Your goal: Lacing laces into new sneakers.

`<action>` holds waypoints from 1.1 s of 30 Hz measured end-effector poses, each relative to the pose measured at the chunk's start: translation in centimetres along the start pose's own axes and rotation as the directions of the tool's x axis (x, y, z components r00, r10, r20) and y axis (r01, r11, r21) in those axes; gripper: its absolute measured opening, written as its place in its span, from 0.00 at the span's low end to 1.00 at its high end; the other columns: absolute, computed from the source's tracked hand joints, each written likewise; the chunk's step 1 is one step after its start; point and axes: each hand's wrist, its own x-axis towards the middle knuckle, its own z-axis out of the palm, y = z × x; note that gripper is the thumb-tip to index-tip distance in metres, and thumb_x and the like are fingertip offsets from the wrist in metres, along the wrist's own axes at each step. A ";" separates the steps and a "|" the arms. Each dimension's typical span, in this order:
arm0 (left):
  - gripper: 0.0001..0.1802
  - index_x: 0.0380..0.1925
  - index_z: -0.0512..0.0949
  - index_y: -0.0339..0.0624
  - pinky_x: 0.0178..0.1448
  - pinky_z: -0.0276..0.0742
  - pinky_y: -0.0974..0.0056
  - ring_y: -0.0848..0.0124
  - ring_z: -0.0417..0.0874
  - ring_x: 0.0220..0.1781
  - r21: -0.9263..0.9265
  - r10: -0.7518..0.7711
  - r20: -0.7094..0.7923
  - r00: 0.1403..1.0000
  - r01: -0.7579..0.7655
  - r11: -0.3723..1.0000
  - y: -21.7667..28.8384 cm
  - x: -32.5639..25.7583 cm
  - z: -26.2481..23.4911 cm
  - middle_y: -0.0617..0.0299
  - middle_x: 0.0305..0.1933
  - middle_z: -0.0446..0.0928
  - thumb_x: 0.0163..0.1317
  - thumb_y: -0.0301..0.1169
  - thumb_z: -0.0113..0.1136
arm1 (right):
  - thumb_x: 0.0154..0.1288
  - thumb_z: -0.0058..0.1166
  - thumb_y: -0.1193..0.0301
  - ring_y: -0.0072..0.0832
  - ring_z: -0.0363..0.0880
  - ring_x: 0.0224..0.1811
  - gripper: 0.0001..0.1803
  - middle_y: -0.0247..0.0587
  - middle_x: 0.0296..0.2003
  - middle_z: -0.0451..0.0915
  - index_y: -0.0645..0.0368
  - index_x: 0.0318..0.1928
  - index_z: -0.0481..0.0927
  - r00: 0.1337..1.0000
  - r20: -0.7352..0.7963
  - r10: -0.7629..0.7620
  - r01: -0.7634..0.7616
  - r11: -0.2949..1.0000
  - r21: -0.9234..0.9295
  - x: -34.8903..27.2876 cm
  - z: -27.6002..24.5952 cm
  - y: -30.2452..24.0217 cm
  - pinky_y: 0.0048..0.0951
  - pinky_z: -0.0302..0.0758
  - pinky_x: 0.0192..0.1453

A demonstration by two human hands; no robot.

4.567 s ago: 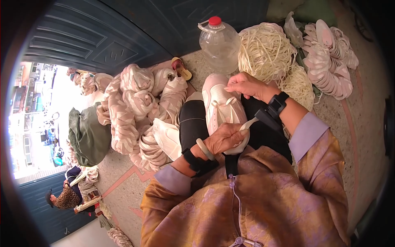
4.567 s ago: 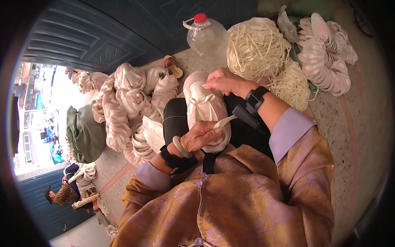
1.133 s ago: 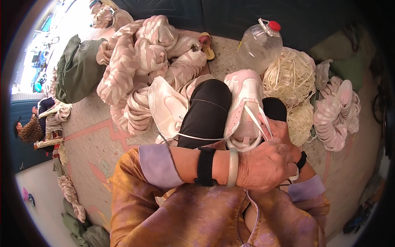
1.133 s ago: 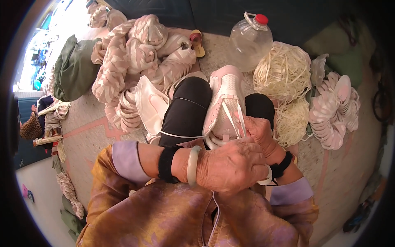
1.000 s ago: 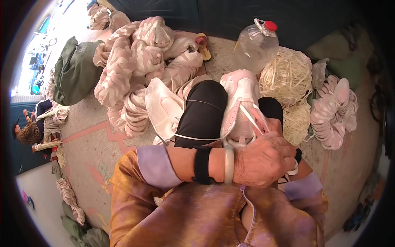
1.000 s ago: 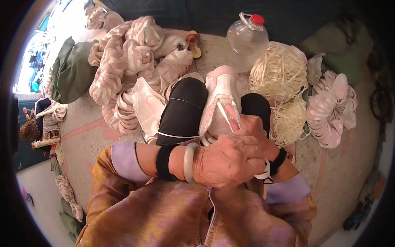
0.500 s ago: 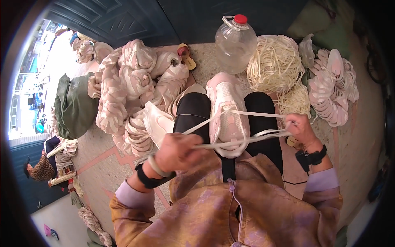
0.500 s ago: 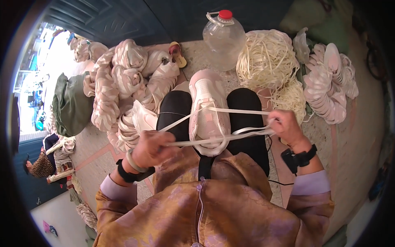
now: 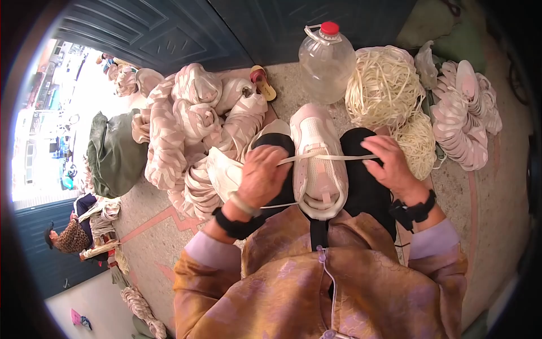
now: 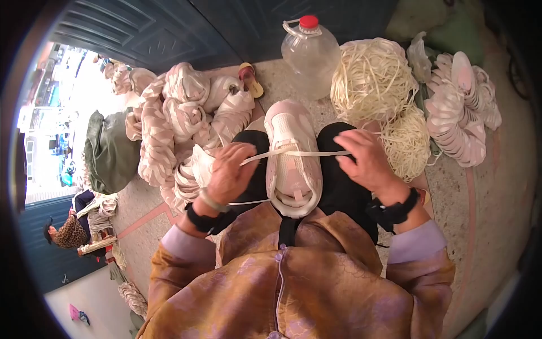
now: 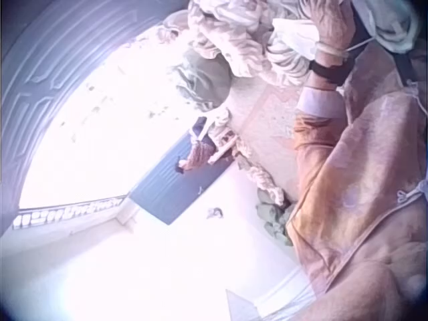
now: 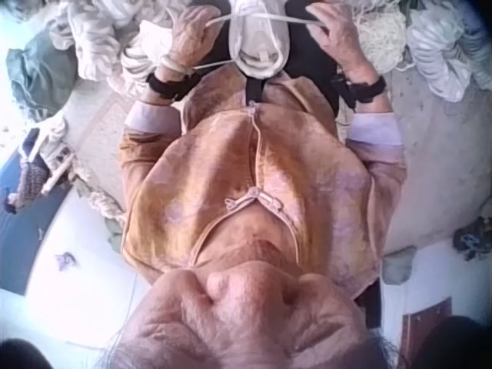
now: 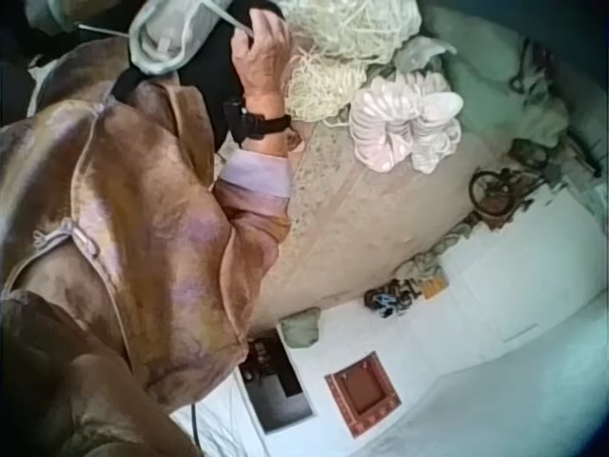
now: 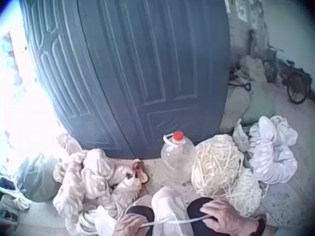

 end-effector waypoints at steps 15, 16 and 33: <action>0.08 0.31 0.70 0.41 0.32 0.72 0.55 0.52 0.79 0.27 -0.251 -0.381 0.122 0.916 0.400 0.881 1.8 2.8 4.0 0.52 0.20 0.74 0.48 0.23 0.53 | 0.55 0.52 0.73 0.33 0.74 0.19 0.06 0.44 0.18 0.75 0.64 0.25 0.74 0.956 0.108 0.273 -0.292 0.845 0.448 2.3 3.3 -2.3 0.29 0.69 0.25; 0.08 0.31 0.70 0.42 0.32 0.72 0.55 0.52 0.79 0.28 -0.237 -0.404 0.105 0.909 0.418 0.877 1.3 2.8 4.2 0.52 0.21 0.75 0.48 0.24 0.53 | 0.55 0.52 0.73 0.28 0.72 0.18 0.07 0.44 0.17 0.75 0.64 0.25 0.75 0.917 0.192 0.350 -0.399 0.787 0.470 2.1 3.0 -2.2 0.27 0.68 0.24; 0.08 0.26 0.72 0.40 0.27 0.70 0.61 0.59 0.77 0.22 -0.076 -0.316 0.087 0.945 0.323 0.943 -0.4 2.4 4.7 0.55 0.18 0.72 0.50 0.30 0.60 | 0.53 0.52 0.73 0.35 0.76 0.19 0.05 0.46 0.16 0.74 0.62 0.29 0.75 0.937 0.108 0.333 -0.347 0.846 0.405 1.8 4.2 -2.7 0.30 0.70 0.24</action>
